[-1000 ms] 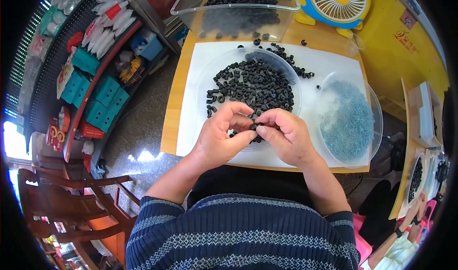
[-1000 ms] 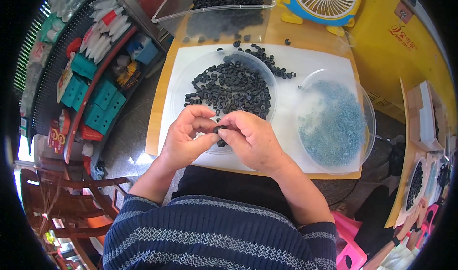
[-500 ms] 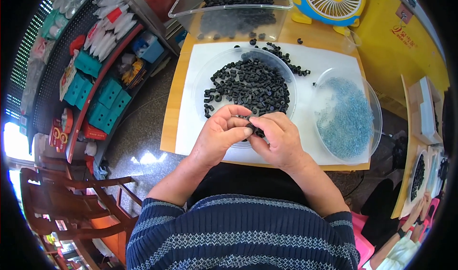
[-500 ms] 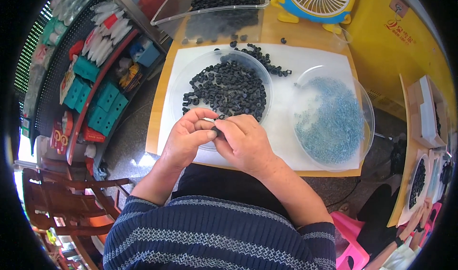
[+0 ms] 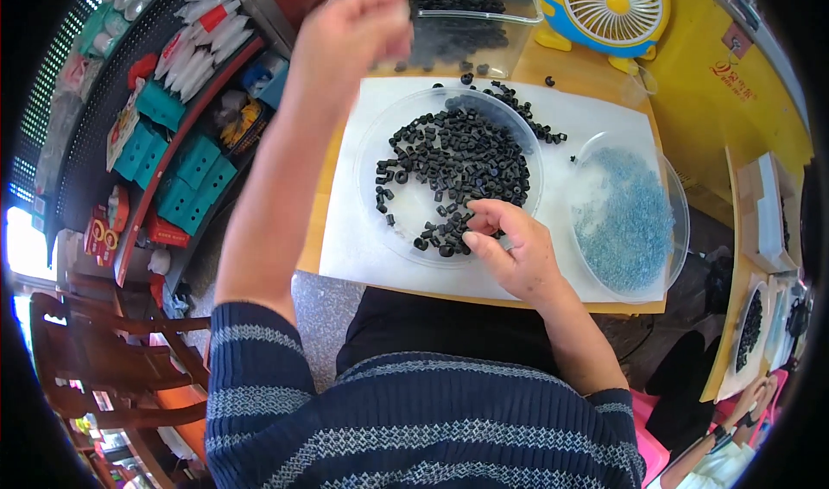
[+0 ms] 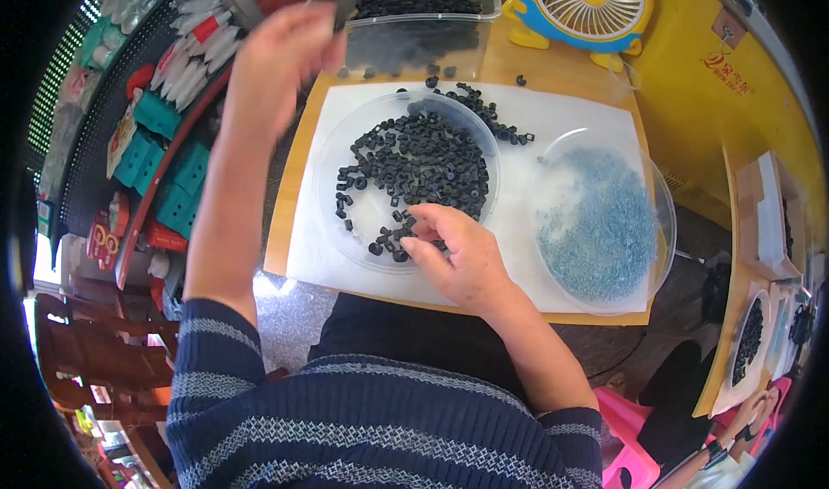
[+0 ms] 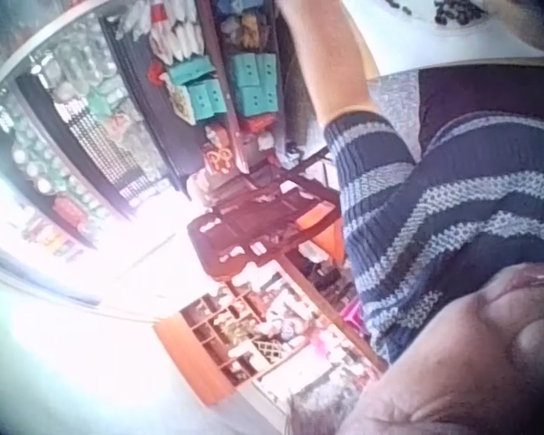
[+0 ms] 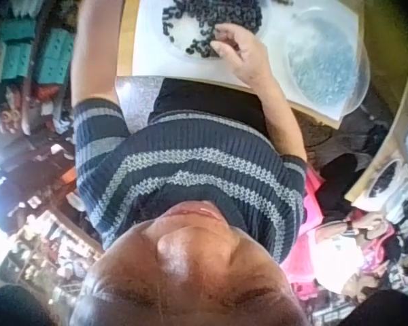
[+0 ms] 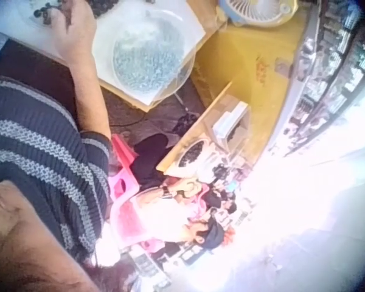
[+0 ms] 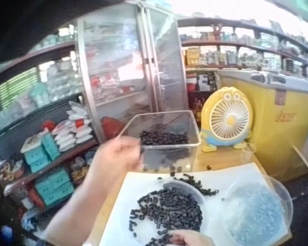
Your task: The person assembles small components by picking black plastic pieces and small inserts from trays and pressing them together by hand.
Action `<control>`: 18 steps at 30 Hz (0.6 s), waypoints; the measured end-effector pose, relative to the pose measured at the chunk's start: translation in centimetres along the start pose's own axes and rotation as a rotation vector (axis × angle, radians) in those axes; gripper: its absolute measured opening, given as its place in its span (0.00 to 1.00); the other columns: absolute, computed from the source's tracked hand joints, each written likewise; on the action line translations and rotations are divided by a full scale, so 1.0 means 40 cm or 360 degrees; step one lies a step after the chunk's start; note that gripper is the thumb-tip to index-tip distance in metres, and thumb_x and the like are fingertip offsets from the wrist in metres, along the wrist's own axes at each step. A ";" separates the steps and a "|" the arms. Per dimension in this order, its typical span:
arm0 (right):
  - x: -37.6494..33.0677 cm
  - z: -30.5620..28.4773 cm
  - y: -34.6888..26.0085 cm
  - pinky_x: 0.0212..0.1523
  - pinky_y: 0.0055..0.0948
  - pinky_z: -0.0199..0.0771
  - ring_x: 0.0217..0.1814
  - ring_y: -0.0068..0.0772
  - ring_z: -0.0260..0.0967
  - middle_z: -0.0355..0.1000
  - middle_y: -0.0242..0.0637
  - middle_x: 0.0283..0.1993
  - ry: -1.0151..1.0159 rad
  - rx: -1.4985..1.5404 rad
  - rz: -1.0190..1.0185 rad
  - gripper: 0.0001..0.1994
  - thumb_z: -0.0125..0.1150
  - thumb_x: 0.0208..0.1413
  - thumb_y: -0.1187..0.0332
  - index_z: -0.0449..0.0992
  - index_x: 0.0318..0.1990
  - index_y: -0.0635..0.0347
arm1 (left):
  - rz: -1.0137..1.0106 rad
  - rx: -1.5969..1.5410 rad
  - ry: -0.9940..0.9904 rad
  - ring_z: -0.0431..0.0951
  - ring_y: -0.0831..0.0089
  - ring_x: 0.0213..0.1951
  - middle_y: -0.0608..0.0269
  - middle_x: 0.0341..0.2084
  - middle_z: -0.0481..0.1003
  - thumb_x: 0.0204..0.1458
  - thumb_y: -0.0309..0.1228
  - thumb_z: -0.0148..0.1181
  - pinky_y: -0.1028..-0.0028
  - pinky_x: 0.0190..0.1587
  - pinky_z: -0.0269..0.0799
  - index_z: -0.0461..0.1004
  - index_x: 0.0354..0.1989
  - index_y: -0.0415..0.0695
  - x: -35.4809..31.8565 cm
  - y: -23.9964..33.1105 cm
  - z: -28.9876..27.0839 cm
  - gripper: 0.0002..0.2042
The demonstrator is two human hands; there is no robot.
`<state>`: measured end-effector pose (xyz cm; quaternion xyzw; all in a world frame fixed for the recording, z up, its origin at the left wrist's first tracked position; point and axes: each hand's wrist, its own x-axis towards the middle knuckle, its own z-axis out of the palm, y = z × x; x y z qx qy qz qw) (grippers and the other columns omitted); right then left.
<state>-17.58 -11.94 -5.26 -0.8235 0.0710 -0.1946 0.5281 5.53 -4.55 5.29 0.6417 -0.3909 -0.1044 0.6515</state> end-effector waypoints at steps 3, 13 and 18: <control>-0.002 0.007 0.036 0.35 0.22 0.69 0.33 0.24 0.69 0.70 0.35 0.33 0.0217 0.0442 0.0257 0.14 0.55 0.49 0.69 0.67 0.43 0.63 | 0.0005 0.0157 0.0093 0.69 0.78 0.31 0.65 0.28 0.70 0.46 0.27 0.54 0.79 0.35 0.66 0.67 0.40 0.36 0.063 0.086 0.034 0.13; 0.022 -0.025 0.054 0.37 0.22 0.65 0.33 0.23 0.65 0.69 0.36 0.33 0.0317 0.1596 0.0352 0.11 0.46 0.54 0.72 0.66 0.44 0.64 | 0.0224 0.1317 -0.0753 0.72 0.56 0.30 0.56 0.27 0.73 0.41 0.26 0.50 0.65 0.36 0.68 0.72 0.33 0.41 -0.201 -0.184 0.023 0.09; 0.011 -0.039 0.057 0.38 0.22 0.67 0.33 0.23 0.66 0.69 0.36 0.32 0.0366 0.1578 0.0317 0.11 0.47 0.53 0.73 0.67 0.43 0.65 | 0.0029 0.1442 -0.0700 0.70 0.56 0.36 0.51 0.32 0.69 0.41 0.24 0.48 0.65 0.40 0.66 0.70 0.34 0.42 -0.214 -0.153 0.003 0.10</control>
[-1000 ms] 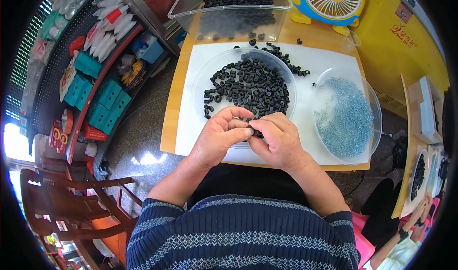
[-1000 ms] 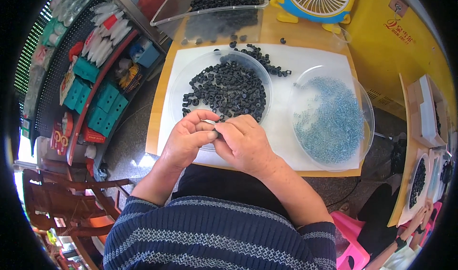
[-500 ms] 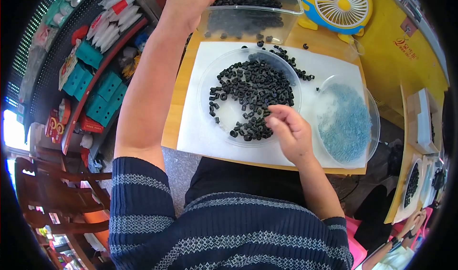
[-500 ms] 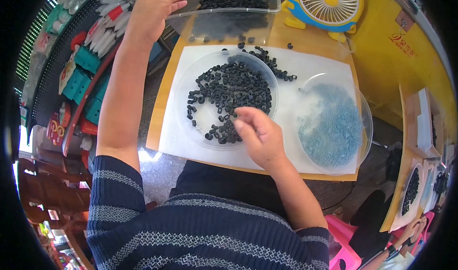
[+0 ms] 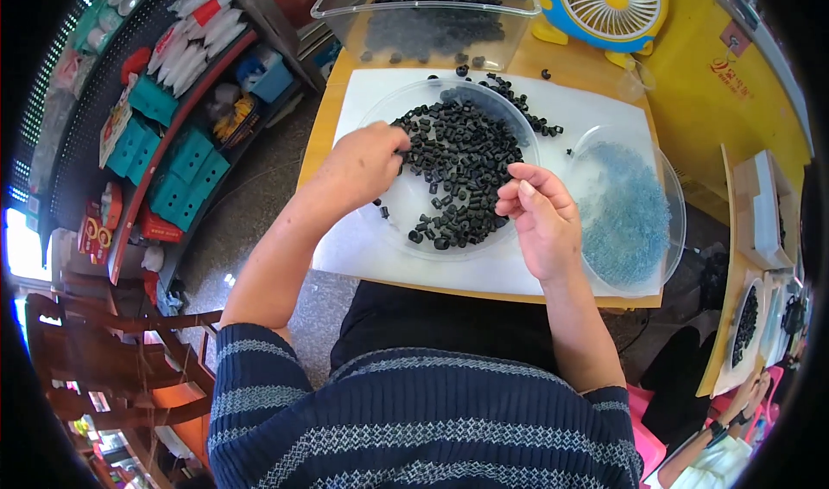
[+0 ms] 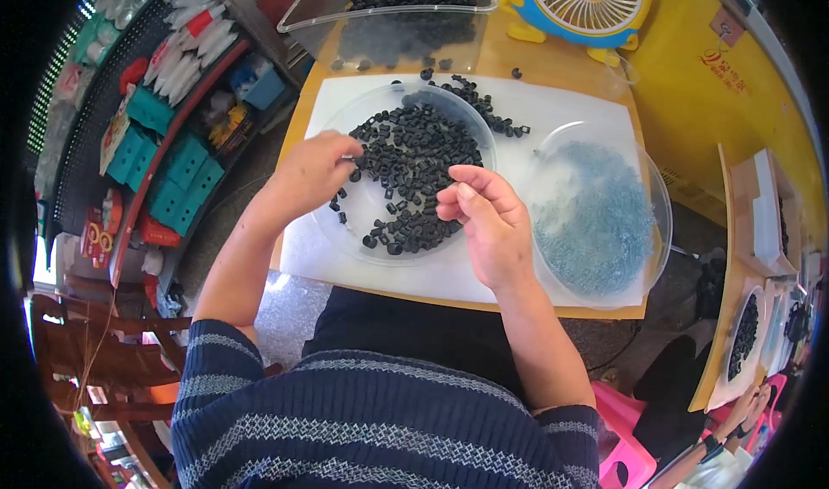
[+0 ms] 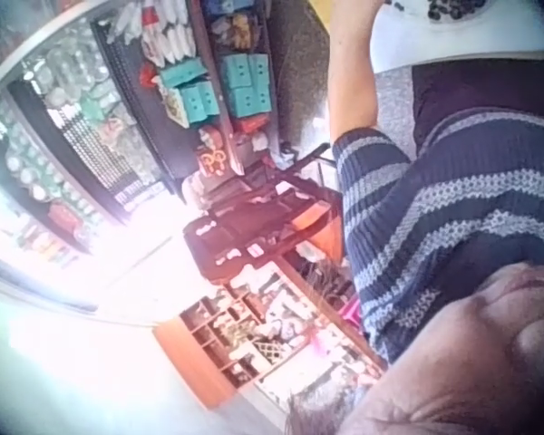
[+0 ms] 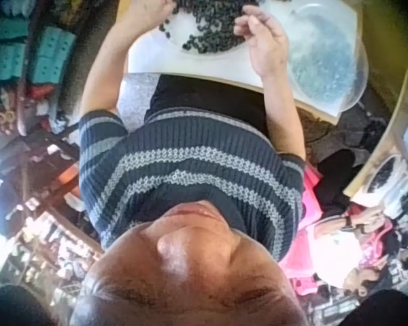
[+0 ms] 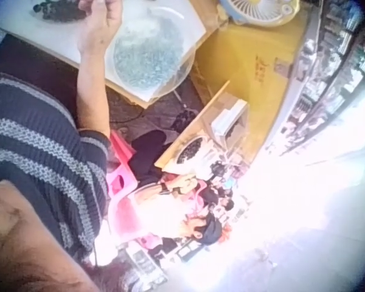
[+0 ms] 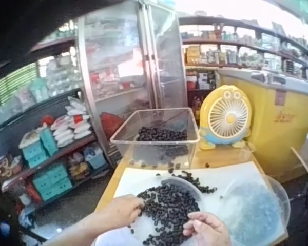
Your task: The person assembles small components by picking black plastic pieces and small inserts from trays and pressing them together by hand.
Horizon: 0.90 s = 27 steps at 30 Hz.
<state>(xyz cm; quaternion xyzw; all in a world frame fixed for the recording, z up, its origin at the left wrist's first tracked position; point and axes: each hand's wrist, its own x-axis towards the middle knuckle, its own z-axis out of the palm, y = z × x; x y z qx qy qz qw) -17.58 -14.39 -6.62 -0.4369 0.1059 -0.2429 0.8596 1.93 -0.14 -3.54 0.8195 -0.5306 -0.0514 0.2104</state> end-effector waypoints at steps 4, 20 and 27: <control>-0.002 0.019 0.009 0.37 0.20 0.68 0.32 0.21 0.67 0.70 0.35 0.32 -0.0016 -0.0179 0.0043 0.09 0.49 0.52 0.74 0.68 0.41 0.65 | 0.0026 0.0370 -0.0379 0.70 0.53 0.33 0.49 0.31 0.67 0.40 0.22 0.47 0.62 0.36 0.67 0.68 0.30 0.39 -0.021 0.022 0.041 0.07; -0.006 -0.232 -0.201 0.36 0.32 0.67 0.34 0.41 0.67 0.69 0.45 0.30 0.0111 -0.2720 -0.0445 0.07 0.50 0.44 0.75 0.73 0.31 0.64 | -0.0453 -0.1216 -0.0349 0.74 0.71 0.30 0.60 0.29 0.71 0.44 0.23 0.53 0.74 0.32 0.71 0.69 0.34 0.38 -0.019 0.076 0.024 0.07; 0.041 -0.182 -0.183 0.38 0.39 0.66 0.38 0.49 0.65 0.67 0.48 0.31 -0.0195 -0.3347 -0.0063 0.05 0.47 0.42 0.76 0.70 0.26 0.63 | -0.0636 -0.2856 -0.0449 0.75 0.72 0.31 0.54 0.32 0.72 0.49 0.22 0.50 0.75 0.35 0.75 0.68 0.37 0.37 -0.031 0.086 0.073 0.07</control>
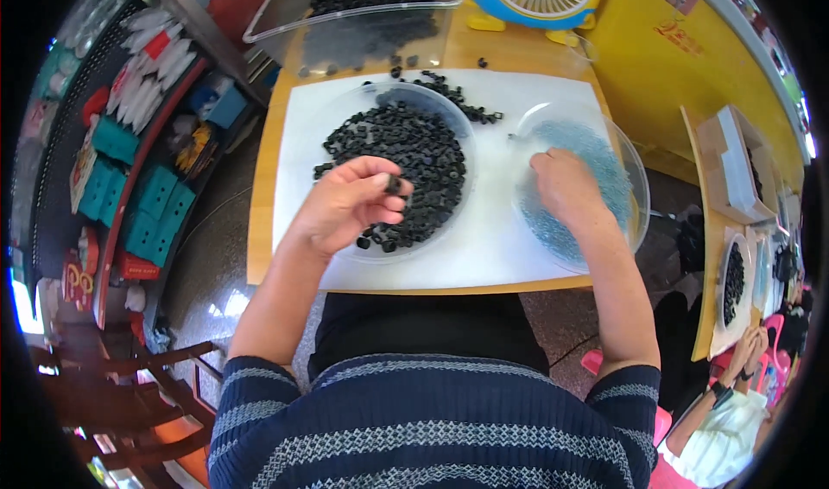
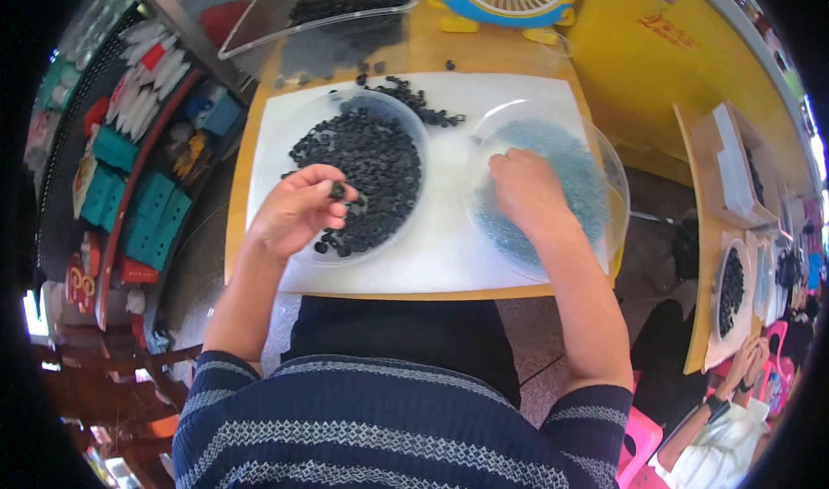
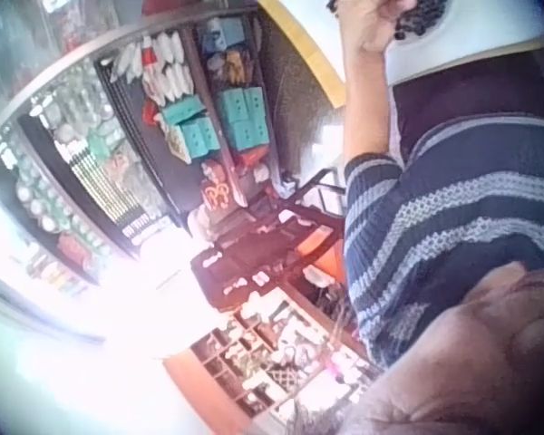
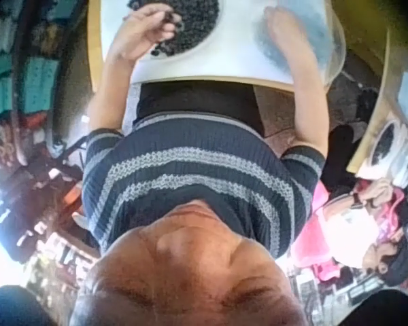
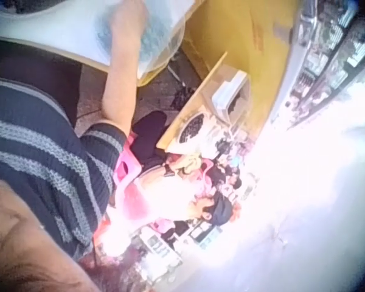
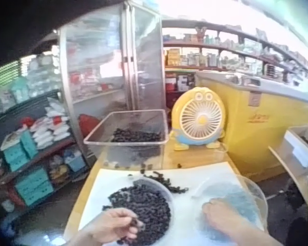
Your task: The person assembles small components by picking black plastic pieces and small inserts from trays and pressing them together by hand.
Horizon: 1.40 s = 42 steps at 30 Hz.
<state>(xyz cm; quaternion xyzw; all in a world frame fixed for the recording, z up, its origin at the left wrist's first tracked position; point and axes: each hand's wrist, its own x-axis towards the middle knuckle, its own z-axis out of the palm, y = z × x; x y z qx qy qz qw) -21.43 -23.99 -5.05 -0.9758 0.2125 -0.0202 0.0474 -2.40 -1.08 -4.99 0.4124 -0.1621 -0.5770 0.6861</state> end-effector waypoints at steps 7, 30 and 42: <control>-0.014 0.011 0.007 0.40 0.36 0.67 0.39 0.46 0.67 0.69 0.48 0.37 0.0383 0.0510 0.0299 0.09 0.47 0.47 0.74 0.71 0.36 0.63 | 0.0031 -0.0166 -0.0060 0.75 0.73 0.30 0.51 0.35 0.71 0.48 0.23 0.51 0.75 0.33 0.75 0.67 0.41 0.36 -0.001 -0.017 -0.001 0.11; 0.020 -0.013 -0.312 0.29 0.26 0.68 0.27 0.34 0.68 0.70 0.38 0.26 0.0523 0.1519 -0.0440 0.05 0.55 0.44 0.76 0.72 0.32 0.62 | 0.0084 -0.0221 -0.0118 0.75 0.73 0.28 0.59 0.28 0.73 0.48 0.22 0.52 0.75 0.32 0.75 0.68 0.36 0.39 -0.016 -0.025 -0.004 0.06; 0.033 -0.021 -0.335 0.32 0.32 0.68 0.31 0.38 0.67 0.69 0.39 0.27 0.0655 0.1025 -0.0666 0.09 0.54 0.42 0.76 0.72 0.35 0.61 | 0.0104 -0.0237 -0.0121 0.75 0.73 0.28 0.61 0.27 0.72 0.48 0.22 0.53 0.75 0.33 0.75 0.66 0.34 0.40 -0.016 -0.025 -0.017 0.05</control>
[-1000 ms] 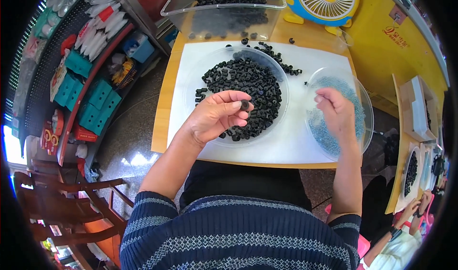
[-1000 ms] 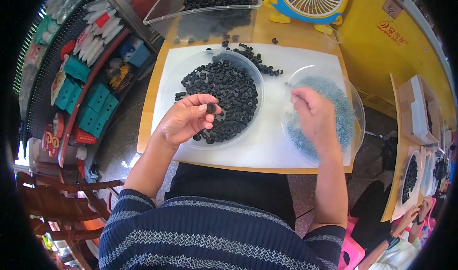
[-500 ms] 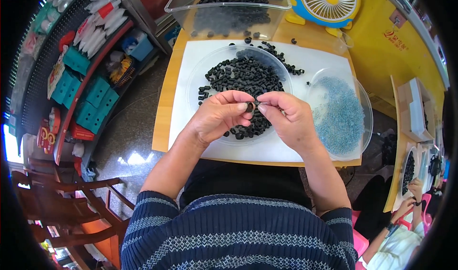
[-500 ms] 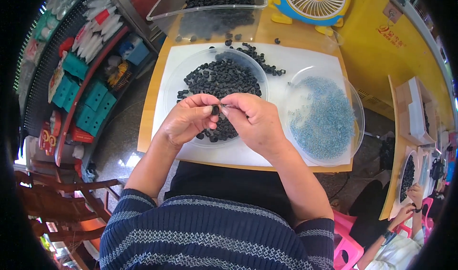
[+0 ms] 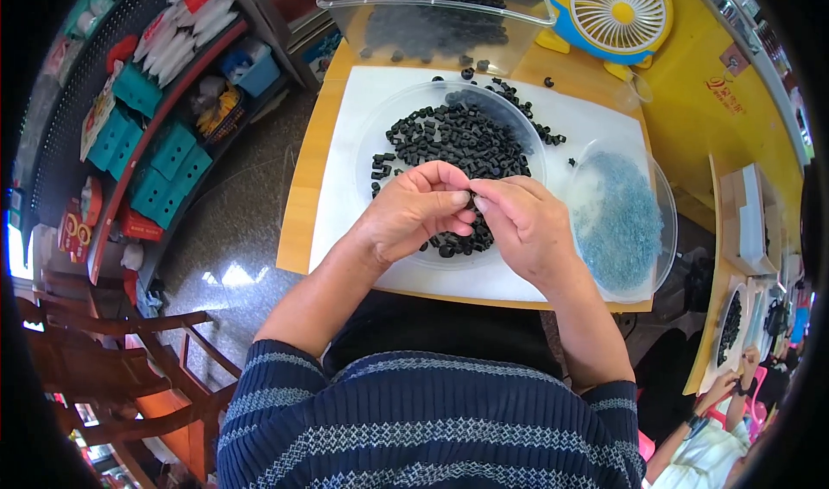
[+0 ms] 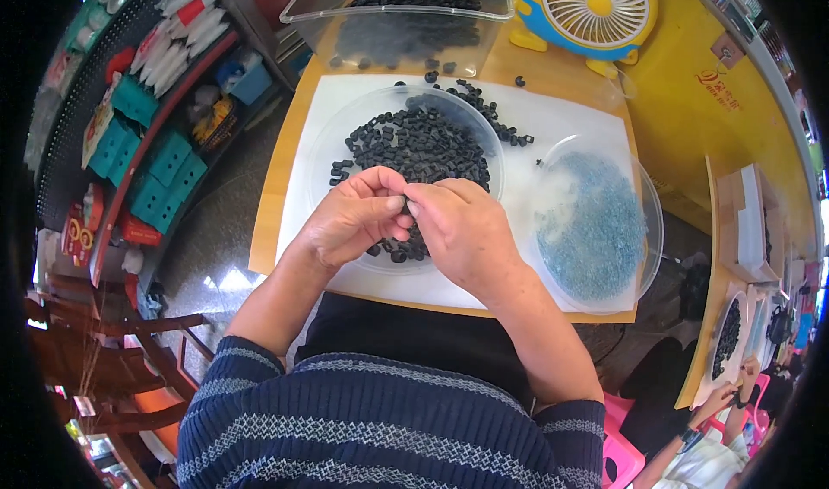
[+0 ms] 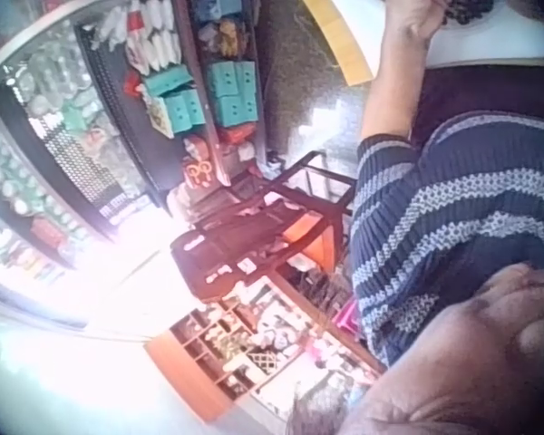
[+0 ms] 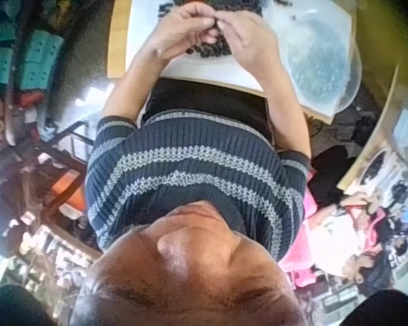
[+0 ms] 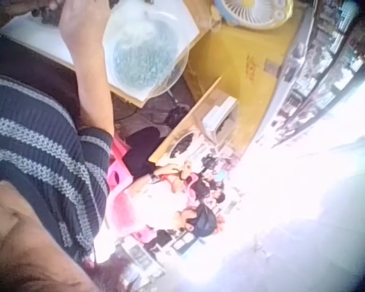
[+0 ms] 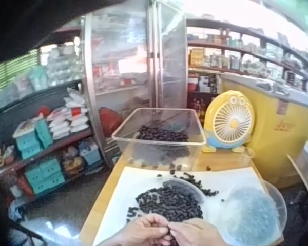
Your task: The person assembles small components by picking black plastic pieces and small inserts from trays and pressing them together by hand.
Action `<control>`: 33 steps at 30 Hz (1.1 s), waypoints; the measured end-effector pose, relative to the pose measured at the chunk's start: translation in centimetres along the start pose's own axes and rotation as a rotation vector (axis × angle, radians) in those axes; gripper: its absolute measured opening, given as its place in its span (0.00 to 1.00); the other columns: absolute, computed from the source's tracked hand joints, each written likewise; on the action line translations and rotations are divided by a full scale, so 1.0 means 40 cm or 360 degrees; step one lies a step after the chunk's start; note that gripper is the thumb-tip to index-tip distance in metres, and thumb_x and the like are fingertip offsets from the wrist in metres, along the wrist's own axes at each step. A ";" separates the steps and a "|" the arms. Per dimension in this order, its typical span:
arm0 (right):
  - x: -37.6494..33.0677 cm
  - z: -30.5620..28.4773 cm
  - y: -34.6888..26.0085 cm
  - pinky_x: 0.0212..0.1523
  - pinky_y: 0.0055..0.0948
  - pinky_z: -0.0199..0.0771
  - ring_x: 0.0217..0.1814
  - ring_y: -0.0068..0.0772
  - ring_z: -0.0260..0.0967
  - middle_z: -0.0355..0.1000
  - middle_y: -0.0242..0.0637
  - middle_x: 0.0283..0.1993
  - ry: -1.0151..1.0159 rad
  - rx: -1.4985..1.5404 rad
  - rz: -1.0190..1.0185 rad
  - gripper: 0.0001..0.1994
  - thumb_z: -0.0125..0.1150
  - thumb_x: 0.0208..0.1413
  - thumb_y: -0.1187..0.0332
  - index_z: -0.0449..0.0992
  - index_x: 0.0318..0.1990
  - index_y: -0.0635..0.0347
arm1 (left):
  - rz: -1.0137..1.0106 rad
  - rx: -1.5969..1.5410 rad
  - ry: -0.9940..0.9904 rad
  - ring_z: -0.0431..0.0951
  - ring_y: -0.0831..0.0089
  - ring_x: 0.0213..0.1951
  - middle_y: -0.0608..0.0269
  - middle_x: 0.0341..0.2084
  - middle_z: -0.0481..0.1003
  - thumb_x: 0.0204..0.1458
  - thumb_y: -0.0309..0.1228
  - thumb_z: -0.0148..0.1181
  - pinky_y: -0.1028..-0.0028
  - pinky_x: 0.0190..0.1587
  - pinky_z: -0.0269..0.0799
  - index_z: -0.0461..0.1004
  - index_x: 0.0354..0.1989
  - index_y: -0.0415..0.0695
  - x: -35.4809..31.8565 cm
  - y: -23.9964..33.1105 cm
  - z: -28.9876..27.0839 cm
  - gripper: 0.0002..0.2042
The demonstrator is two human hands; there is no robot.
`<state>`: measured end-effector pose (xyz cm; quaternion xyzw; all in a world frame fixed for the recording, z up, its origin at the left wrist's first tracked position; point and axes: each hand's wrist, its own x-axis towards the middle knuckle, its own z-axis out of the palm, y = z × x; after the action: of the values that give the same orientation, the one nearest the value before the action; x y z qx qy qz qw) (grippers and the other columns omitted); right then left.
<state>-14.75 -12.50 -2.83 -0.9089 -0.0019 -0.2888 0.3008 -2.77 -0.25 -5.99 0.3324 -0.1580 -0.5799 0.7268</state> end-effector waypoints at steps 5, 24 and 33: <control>0.007 -0.002 -0.015 0.32 0.32 0.68 0.31 0.38 0.67 0.69 0.38 0.27 -0.0066 0.0066 0.0081 0.11 0.54 0.43 0.75 0.72 0.38 0.59 | -0.0004 -0.0004 -0.0018 0.75 0.74 0.28 0.59 0.28 0.72 0.48 0.22 0.52 0.75 0.33 0.75 0.67 0.33 0.39 -0.002 0.001 0.001 0.05; 0.024 0.028 0.050 0.30 0.29 0.67 0.28 0.38 0.66 0.67 0.39 0.25 -0.0295 0.0249 0.0393 0.06 0.53 0.45 0.74 0.72 0.33 0.62 | 0.0571 -0.0029 0.0318 0.74 0.73 0.25 0.54 0.27 0.73 0.45 0.19 0.49 0.76 0.28 0.74 0.68 0.30 0.39 0.039 0.115 -0.042 0.04; 0.102 0.139 0.081 0.42 0.32 0.63 0.44 0.40 0.63 0.66 0.38 0.40 -0.0313 -0.0519 -0.0028 0.14 0.51 0.38 0.77 0.73 0.36 0.59 | 0.0587 -0.0278 0.0456 0.72 0.75 0.24 0.55 0.28 0.72 0.45 0.20 0.49 0.77 0.26 0.72 0.67 0.31 0.40 0.041 0.113 -0.077 0.04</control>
<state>-7.86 -12.81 -6.06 -0.9694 0.0076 -0.1977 0.1455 2.90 -0.39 -5.47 0.3127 -0.0608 -0.3958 0.8613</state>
